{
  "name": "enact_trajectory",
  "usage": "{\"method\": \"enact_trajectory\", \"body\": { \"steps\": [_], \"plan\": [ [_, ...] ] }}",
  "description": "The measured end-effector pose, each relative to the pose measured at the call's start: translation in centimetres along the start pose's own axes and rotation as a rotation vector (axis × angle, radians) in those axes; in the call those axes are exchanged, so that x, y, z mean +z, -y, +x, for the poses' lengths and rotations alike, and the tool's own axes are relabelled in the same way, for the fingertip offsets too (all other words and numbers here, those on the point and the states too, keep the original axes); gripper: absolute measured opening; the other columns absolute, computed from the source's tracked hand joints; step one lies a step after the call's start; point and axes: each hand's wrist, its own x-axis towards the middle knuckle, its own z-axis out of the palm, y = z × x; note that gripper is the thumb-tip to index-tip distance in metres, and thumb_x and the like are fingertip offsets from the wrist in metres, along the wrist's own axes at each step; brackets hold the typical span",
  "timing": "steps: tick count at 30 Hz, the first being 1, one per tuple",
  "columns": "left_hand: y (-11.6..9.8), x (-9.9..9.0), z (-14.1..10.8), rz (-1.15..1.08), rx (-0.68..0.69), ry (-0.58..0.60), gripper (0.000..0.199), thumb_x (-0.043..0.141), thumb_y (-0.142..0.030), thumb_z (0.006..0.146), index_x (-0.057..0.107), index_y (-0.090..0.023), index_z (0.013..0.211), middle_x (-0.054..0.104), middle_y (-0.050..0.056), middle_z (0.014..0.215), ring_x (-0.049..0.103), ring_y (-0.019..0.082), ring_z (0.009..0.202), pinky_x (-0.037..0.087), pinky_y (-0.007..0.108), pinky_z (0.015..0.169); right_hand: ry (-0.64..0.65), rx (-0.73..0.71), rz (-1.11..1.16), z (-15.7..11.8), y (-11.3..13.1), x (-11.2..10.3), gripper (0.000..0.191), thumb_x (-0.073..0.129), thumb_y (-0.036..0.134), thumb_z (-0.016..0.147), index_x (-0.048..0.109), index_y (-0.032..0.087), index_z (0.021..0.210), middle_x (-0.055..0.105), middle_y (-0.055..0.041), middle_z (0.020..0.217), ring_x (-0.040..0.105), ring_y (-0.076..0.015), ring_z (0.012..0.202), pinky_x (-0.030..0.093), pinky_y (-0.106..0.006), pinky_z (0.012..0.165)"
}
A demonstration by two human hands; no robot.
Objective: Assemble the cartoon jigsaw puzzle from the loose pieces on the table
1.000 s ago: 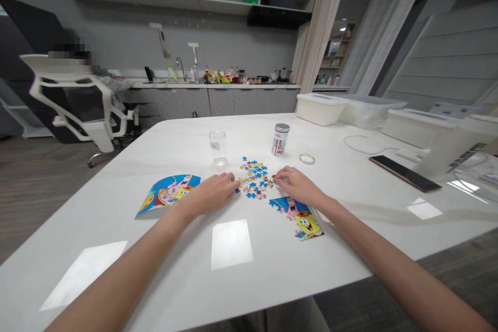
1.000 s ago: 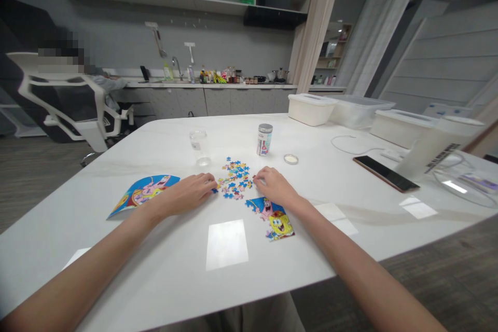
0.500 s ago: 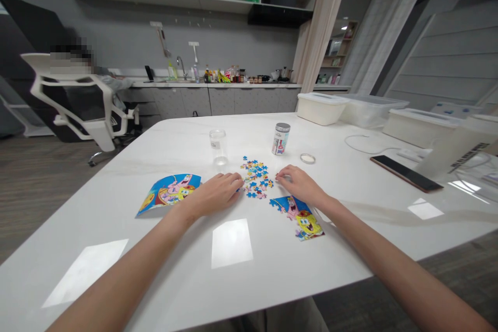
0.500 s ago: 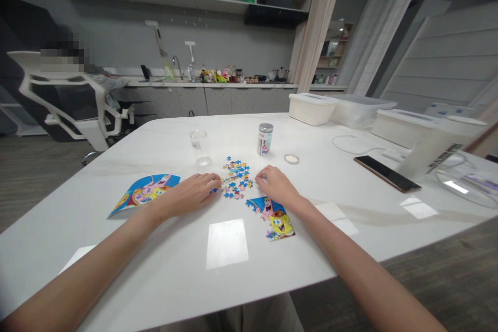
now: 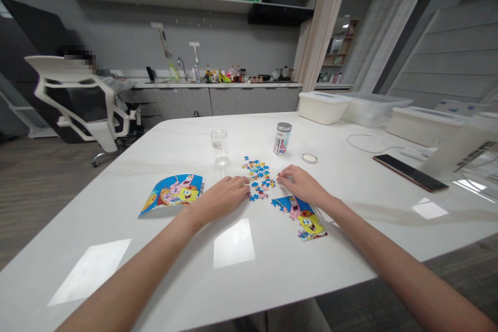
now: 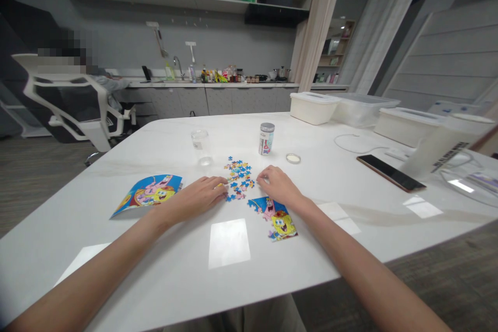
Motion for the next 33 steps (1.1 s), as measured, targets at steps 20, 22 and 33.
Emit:
{"method": "enact_trajectory", "body": {
  "steps": [20, 22, 33],
  "plan": [
    [-0.3, -0.7, 0.5, -0.781, -0.368, -0.162, 0.005, 0.054, -0.025, 0.087, 0.053, -0.02, 0.088, 0.065, 0.001, 0.085, 0.06, 0.016, 0.079, 0.045, 0.029, 0.075, 0.011, -0.055, 0.04, 0.0, 0.5, -0.2, 0.02, 0.051, 0.021, 0.09, 0.071, 0.016, 0.088, 0.066, -0.009, 0.1, 0.06, -0.0223, 0.1, 0.043, -0.033, 0.094],
    [0.0, -0.6, 0.7, -0.981, -0.436, -0.175, 0.011, 0.056, -0.03, 0.084, 0.054, -0.02, 0.083, 0.064, 0.001, 0.083, 0.06, 0.015, 0.078, 0.046, 0.028, 0.073, 0.007, -0.061, 0.041, 0.0, 0.6, -0.2, 0.02, 0.051, 0.021, 0.09, 0.071, 0.016, 0.087, 0.066, -0.0089, 0.099, 0.061, -0.0224, 0.099, 0.043, -0.034, 0.094],
    [0.6, -1.6, 0.7, -1.485, -0.641, -0.134, 0.023, 0.072, -0.034, 0.071, 0.066, -0.019, 0.088, 0.066, 0.001, 0.083, 0.059, 0.014, 0.079, 0.043, 0.026, 0.07, -0.011, -0.213, 0.092, 0.0, 0.1, 0.3, 0.016, 0.051, 0.019, 0.089, 0.068, 0.017, 0.088, 0.066, -0.0086, 0.097, 0.061, -0.0227, 0.097, 0.046, -0.04, 0.092]
  ]
}}
